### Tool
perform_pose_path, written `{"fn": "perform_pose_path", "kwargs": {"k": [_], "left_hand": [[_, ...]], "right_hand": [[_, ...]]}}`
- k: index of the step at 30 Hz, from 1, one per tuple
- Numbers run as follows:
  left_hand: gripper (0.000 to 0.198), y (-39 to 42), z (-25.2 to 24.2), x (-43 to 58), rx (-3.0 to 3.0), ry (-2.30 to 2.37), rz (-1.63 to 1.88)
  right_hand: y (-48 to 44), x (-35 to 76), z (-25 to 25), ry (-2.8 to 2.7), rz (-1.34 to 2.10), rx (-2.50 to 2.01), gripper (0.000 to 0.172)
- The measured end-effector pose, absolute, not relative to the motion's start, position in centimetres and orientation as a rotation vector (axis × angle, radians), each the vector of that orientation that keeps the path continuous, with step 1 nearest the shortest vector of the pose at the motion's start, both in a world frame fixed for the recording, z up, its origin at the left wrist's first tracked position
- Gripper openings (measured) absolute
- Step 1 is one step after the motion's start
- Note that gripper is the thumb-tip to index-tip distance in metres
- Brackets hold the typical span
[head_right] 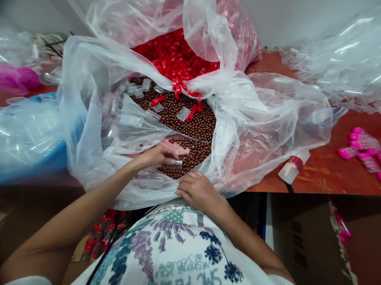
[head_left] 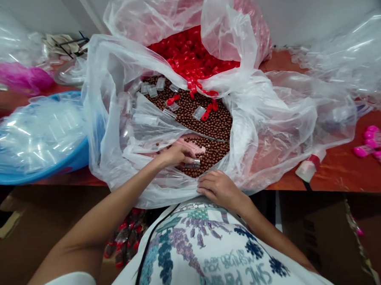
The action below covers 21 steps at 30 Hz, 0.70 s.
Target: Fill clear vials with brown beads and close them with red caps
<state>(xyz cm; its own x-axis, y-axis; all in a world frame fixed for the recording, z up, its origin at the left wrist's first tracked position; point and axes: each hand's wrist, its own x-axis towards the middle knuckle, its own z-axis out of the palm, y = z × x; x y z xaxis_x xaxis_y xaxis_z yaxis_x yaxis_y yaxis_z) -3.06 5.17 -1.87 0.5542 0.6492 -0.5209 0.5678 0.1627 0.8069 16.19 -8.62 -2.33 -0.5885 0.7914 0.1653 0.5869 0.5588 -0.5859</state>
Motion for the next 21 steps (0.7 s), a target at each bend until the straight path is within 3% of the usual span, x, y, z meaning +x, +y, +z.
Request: {"fn": "perform_pose_path", "kwargs": {"k": [11,21], "left_hand": [[0.043,4.4,-3.4,-1.3,1.202,0.994,0.161],[0.039,3.1,-3.0,-1.6,0.868,0.948,0.41]], "right_hand": [[-7.5,18.3,0.0,-2.188,0.825,-0.989,0.017],[-0.8,22.4,0.4,-1.682,0.615,-1.464,0.025]]}}
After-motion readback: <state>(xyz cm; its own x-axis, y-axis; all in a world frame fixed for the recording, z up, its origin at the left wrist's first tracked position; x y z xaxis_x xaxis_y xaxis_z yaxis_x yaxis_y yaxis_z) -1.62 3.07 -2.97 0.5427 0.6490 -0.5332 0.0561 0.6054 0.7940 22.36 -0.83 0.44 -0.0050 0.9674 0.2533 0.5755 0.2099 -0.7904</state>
